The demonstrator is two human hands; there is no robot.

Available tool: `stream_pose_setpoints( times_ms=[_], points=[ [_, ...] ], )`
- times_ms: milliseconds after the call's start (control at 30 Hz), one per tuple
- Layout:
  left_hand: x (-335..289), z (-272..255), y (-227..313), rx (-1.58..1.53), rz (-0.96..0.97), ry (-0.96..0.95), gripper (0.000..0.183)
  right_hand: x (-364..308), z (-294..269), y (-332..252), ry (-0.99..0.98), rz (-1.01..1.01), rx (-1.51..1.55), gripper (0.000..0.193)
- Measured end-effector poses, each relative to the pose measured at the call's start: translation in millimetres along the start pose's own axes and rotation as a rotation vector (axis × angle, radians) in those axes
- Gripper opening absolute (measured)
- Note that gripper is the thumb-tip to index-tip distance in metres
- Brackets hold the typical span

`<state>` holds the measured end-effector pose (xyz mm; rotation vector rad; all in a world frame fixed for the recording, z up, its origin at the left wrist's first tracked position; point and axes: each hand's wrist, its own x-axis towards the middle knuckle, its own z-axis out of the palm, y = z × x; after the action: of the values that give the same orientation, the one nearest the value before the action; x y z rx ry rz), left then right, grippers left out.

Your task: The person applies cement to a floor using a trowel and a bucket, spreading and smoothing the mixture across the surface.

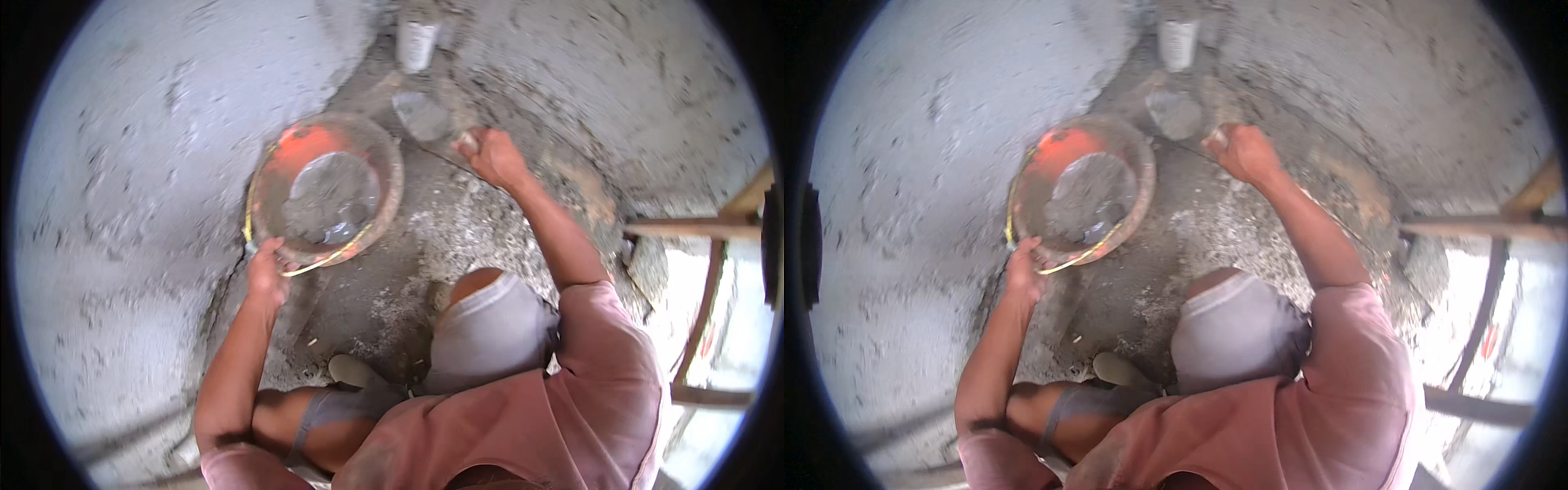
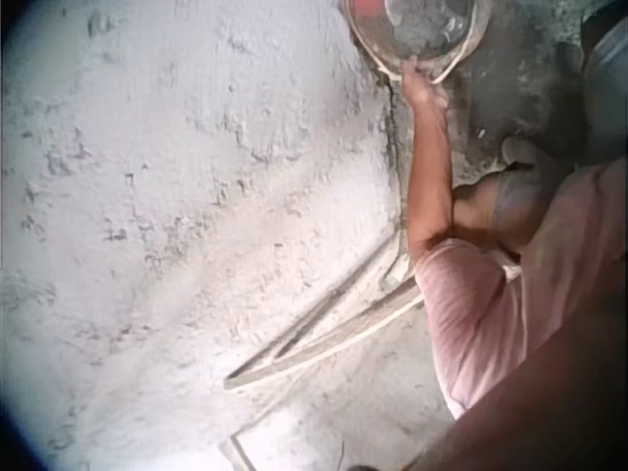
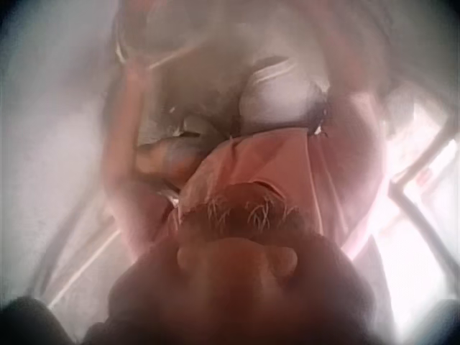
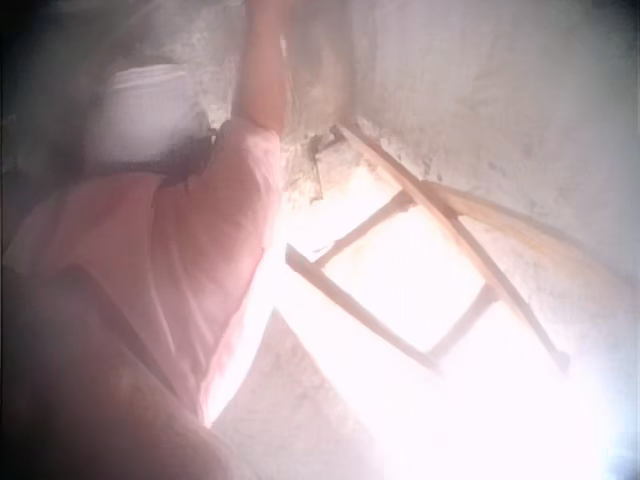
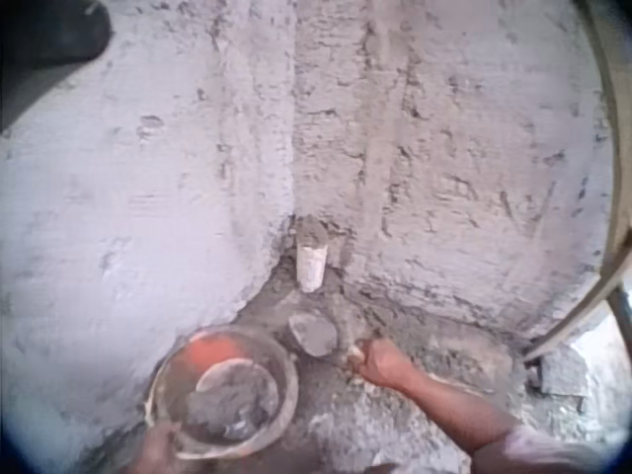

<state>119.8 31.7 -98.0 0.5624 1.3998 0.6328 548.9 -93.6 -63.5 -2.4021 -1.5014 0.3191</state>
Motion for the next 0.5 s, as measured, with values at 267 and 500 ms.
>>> stream_pose_setpoints(
  times_ms=[267, 500],
  points=[
    [6.6, -8.4, -6.1, -0.014, -0.032, 0.031, 0.018, -108.0, 59.6, 121.3, -0.28, 0.549, 0.357, 0.052],
    [-0.9, -12.2, -0.1, -0.032, -0.029, 0.073, 0.017, -44.0, 70.2, 205.5, -0.105, 0.345, 0.068, 0.053]
  ],
)
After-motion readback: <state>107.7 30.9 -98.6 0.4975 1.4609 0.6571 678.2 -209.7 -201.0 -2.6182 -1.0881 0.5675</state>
